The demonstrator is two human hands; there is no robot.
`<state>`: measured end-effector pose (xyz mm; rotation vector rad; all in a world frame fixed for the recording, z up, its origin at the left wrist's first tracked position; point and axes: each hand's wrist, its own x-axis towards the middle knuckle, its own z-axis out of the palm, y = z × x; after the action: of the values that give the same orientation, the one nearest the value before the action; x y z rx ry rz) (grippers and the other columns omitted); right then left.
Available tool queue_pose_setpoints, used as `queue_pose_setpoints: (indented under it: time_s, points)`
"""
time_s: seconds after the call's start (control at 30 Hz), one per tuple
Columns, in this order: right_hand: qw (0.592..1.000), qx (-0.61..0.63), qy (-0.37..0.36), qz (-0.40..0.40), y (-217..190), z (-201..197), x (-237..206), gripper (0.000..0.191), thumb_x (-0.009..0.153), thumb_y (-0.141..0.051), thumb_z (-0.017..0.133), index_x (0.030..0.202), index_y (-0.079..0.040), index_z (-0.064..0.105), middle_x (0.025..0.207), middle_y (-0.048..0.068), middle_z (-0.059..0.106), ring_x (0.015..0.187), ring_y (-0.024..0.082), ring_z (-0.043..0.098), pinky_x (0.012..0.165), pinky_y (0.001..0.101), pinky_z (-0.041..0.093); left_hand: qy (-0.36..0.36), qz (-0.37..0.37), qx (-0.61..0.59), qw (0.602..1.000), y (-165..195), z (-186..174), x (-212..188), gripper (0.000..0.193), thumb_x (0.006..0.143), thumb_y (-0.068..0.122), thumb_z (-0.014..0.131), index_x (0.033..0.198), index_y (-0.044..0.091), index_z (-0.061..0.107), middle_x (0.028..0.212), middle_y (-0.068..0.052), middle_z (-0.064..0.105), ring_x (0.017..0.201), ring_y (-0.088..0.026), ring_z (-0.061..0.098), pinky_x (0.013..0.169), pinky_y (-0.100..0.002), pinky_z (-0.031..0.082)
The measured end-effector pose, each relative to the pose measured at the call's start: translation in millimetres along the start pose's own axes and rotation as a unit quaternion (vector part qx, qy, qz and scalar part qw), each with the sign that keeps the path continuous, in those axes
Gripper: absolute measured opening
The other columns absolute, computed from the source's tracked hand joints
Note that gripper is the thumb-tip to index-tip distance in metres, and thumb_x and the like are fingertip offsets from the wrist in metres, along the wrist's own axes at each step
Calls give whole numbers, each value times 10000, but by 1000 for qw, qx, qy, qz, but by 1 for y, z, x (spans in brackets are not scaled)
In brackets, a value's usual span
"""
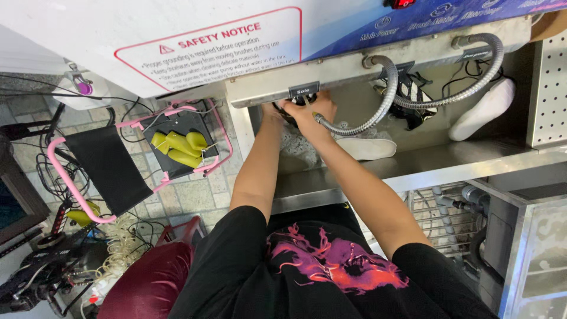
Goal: The person uses a multifunctional shoe washing machine to clean a pair of black and white sneakers. They place the shoes into the machine's basin, secure them under the rotating brushes, and operate the controls to wash the soles and uppers.
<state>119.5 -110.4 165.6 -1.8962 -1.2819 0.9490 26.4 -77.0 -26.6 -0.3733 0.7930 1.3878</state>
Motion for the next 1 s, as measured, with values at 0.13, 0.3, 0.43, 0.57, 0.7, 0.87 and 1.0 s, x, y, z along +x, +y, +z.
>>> queue_pose_setpoints:
  time_s: [0.13, 0.3, 0.43, 0.57, 0.7, 0.87, 1.0]
  points:
    - [999, -12, -42, 26, 0, -6, 1, 470, 674, -371, 926, 972, -46, 767, 905, 82, 789, 813, 216, 773, 782, 352, 594, 44, 2, 21, 999, 1, 0, -5, 722, 975, 642, 406, 1399, 68, 522, 1314, -127, 634, 1188, -295, 627, 993, -463, 549]
    - [984, 125, -15, -128, 30, -17, -30, 772, 741, -279, 922, 1336, 43, 550, 1197, 135, 644, 1111, 244, 643, 963, 369, 518, -30, -23, 4, 999, 1, 3, -17, 712, 988, 627, 427, 1345, 28, 567, 1259, -161, 647, 1107, -321, 651, 947, -473, 566]
    - [877, 452, 28, 159, 66, -20, -46, 533, 820, -185, 819, 1273, -101, 551, 1207, 27, 655, 1139, 174, 614, 992, 350, 481, -26, -63, 10, 998, 0, -5, -31, 555, 921, 497, 503, 1174, 25, 651, 1105, -159, 713, 995, -339, 688, 891, -469, 590]
    - [788, 498, -48, 358, 82, -24, -43, 336, 938, -298, 717, 1186, -82, 649, 1094, 42, 684, 1025, 179, 627, 890, 360, 494, -10, -108, 42, 993, -2, -22, -44, 541, 826, 470, 527, 1028, 4, 712, 959, -179, 750, 854, -347, 696, 781, -461, 579]
    - [775, 550, -86, 299, 79, -20, -46, 425, 1058, -413, 713, 1178, -10, 652, 1103, 95, 693, 1034, 212, 608, 910, 364, 503, -42, -67, 5, 997, -1, -25, -47, 521, 858, 451, 516, 1048, 2, 699, 991, -180, 735, 872, -354, 706, 827, -469, 591]
    - [778, 523, -103, 332, 54, -11, -35, 318, 884, -268, 735, 1170, -138, 689, 1103, -4, 736, 1023, 178, 679, 884, 369, 557, 18, -95, 41, 995, -2, -10, -50, 516, 890, 444, 458, 1063, 18, 693, 1010, -166, 729, 898, -341, 698, 833, -469, 589]
    - [731, 591, -121, 319, 46, -1, -6, 259, 925, -232, 737, 1162, -135, 694, 1080, 10, 746, 999, 181, 690, 854, 346, 518, 92, -9, 276, 957, -2, 0, -58, 447, 980, 415, 433, 1141, 76, 674, 1101, -99, 698, 1007, -256, 639, 875, -429, 509]
